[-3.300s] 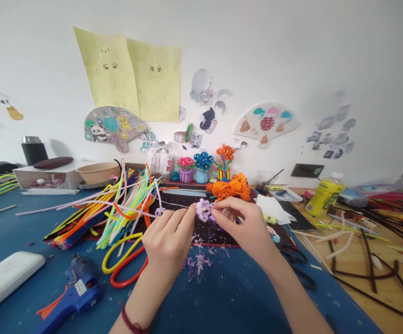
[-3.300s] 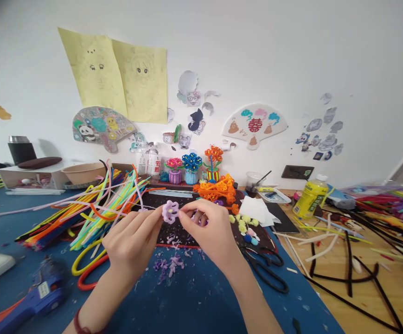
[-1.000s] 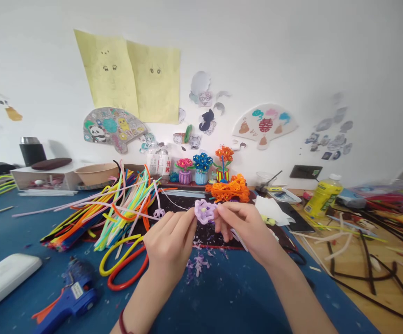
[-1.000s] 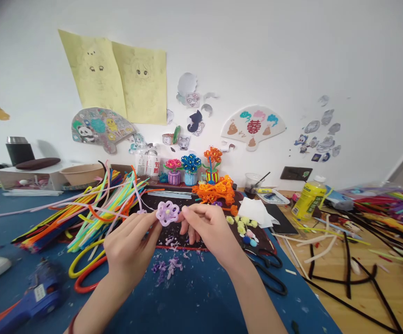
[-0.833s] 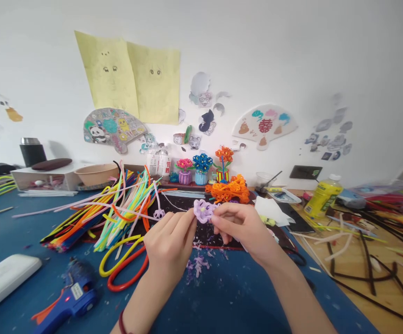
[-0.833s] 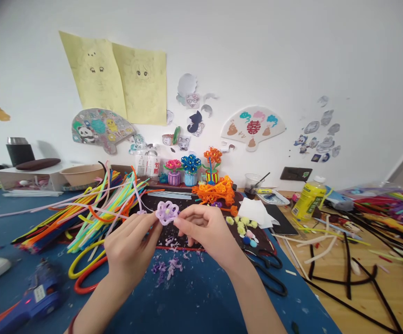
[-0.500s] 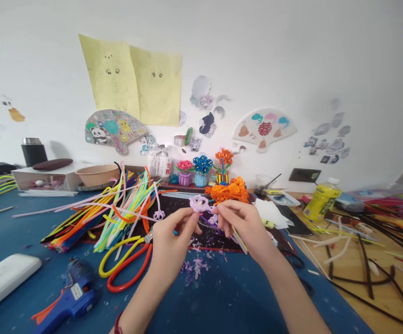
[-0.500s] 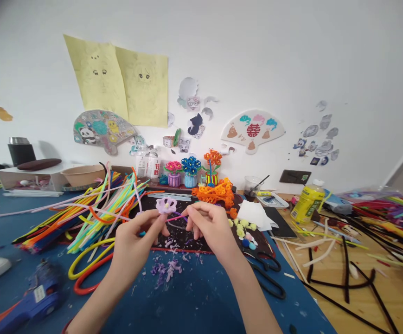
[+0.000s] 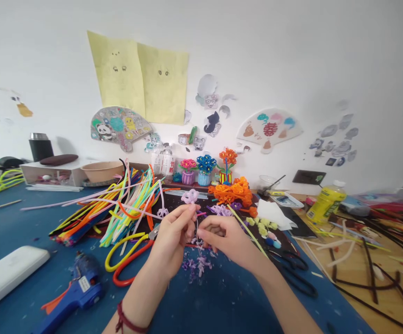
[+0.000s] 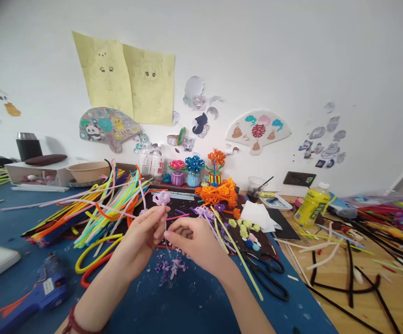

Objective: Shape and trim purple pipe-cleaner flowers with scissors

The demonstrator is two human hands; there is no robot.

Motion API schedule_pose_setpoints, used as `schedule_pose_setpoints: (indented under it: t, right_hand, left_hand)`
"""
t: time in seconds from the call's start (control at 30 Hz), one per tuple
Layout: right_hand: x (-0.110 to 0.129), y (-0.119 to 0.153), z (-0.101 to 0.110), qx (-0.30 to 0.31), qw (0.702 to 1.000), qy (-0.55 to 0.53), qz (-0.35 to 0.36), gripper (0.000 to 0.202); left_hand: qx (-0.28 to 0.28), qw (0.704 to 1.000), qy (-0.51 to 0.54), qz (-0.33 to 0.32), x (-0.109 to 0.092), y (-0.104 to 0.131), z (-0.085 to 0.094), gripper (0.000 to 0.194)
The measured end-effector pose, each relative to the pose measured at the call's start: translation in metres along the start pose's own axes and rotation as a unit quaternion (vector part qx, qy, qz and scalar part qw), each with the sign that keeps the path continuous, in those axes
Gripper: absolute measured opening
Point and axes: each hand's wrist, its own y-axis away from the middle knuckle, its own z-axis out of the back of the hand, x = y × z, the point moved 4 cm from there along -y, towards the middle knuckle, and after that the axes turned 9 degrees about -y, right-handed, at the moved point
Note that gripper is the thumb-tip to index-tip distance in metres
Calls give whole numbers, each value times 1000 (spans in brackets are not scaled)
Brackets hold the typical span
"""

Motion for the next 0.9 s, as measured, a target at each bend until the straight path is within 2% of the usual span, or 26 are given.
schedule_pose_setpoints:
  t: [0.07,0.23,0.47,0.7,0.83,0.9]
  right_hand:
    - [-3,-1,-1,-3,1000,-10,-6,26]
    - [0,0,-6,37,999,-14,-9,29]
    - [4,4,-4,41,997,-39,-59,32]
    - [3,4,7,31,997,-61,-42,35]
    - [3,4,13,33,998,-38,-48,40]
    - [3,3,14,4,999,-9,-49,45]
  left_hand:
    - [3,1000,15,4,1,0,0,26]
    - [-8,1000,17,10,2,-1,1,29]
    - [-108,988,-54,-96,-7,0,9,28]
    - [-171,949,-159,-211,-18,5,16,19]
    - [-187,942,-160,-226,-20,7,16,19]
    - [-186,950,-134,-214,-20,7,16,21]
